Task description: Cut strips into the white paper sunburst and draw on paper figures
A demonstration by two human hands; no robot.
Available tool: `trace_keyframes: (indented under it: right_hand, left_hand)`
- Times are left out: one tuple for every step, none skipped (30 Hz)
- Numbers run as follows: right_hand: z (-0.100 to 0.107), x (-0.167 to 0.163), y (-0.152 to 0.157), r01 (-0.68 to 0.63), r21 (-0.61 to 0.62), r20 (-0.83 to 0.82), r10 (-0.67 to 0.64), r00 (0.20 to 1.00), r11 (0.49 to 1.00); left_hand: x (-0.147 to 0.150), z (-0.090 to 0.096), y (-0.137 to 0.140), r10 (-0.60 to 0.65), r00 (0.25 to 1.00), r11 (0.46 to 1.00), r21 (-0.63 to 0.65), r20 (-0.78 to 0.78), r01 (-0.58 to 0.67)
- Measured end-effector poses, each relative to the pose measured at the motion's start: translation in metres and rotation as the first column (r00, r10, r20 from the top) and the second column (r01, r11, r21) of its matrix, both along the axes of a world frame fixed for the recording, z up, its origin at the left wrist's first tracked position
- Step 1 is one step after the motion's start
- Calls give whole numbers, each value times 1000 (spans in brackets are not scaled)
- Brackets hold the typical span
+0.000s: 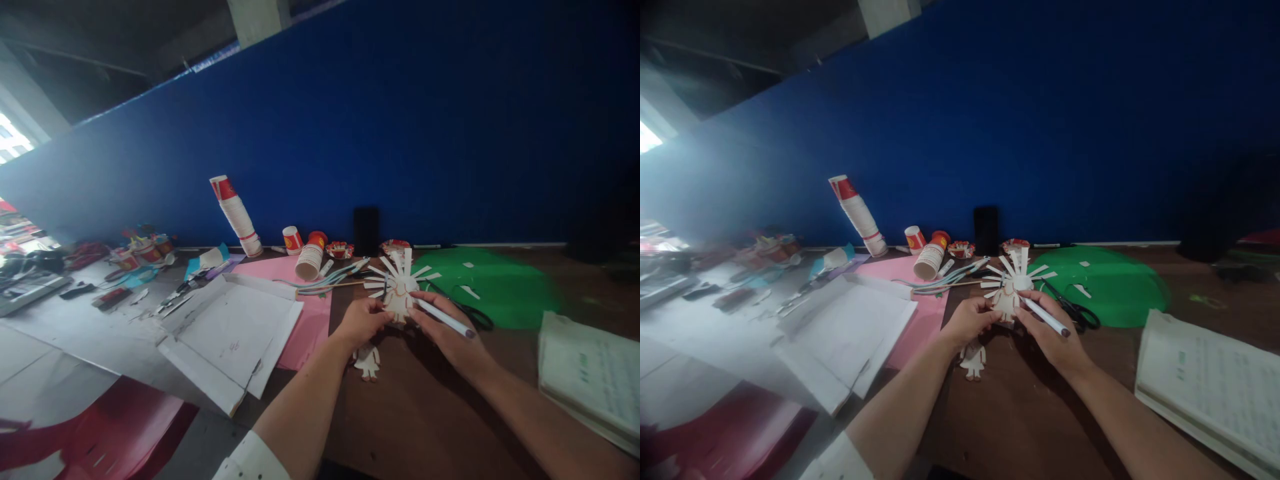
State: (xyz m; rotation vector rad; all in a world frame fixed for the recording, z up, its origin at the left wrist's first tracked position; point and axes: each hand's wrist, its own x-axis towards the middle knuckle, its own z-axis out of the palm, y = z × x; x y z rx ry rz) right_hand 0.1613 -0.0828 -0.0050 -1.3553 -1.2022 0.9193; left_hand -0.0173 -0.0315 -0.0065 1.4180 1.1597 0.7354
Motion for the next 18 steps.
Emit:
trace_keyframes:
  right_hand:
    - [-1,0,0,3,1,4,-3,1000,1000]
    - [-2,1,1,5,-1,9,-5,1000,1000]
    - [-3,1,2,10,-2,16,-10,1000,1000]
    - [-3,2,2,12,-2,24,-12,1000,1000]
    - [-4,2,3,17,2,30,-17,999,1000]
    - [-4,2,3,17,6,33,-17,999,1000]
    - [-5,2,3,17,12,30,-18,999,1000]
    - [-5,2,3,15,15,23,-15,1000,1000]
    - [-5,2,3,13,15,16,-13,1000,1000]
    - [-5,2,3,11,14,11,-11,1000,1000]
    - [-5,2,3,13,13,11,-13,1000,1000]
    - [-5,2,3,15,11,17,-15,1000,1000]
    - [-4,2,3,20,12,25,-20,999,1000]
    - [-3,1,3,26,13,35,-26,999,1000]
    - [-2,1,2,30,13,43,-31,999,999]
    - [0,1,2,32,11,49,-32,998,999]
    - [1,0,2,32,11,52,-33,998,999]
    - [2,0,2,36,14,56,-37,998,999]
  left_hand:
    - [0,0,0,-2,1000,1000,-3,-3,2]
    - [0,0,0,-4,1000,1000,-6,-4,4]
    - [0,0,0,-5,1000,1000,-7,-4,5]
    - [0,0,0,-6,1000,1000,-8,-3,6]
    - [0,0,0,-7,1000,1000,-9,-2,7]
    - [0,0,0,-10,1000,1000,-8,-2,10]
    - [0,-1,1,-10,1000,1000,-7,1,10]
    - [0,-1,1,-12,1000,1000,-4,4,12]
    - [0,-1,1,-15,1000,1000,1,5,15]
    - [0,-2,1,-17,1000,1000,4,6,17]
    - [0,-2,2,-17,1000,1000,7,5,16]
    - [0,-3,2,-15,1000,1000,8,7,15]
    - [0,-3,2,-11,1000,1000,9,12,11]
    - [0,-3,3,-4,1000,1000,8,18,4]
    - [0,-3,3,5,1000,1000,9,29,-6]
    - [0,-3,3,12,999,1000,12,43,-13]
    - [0,-3,3,18,998,1000,16,59,-19]
    - [-1,-3,4,22,997,1000,18,72,-23]
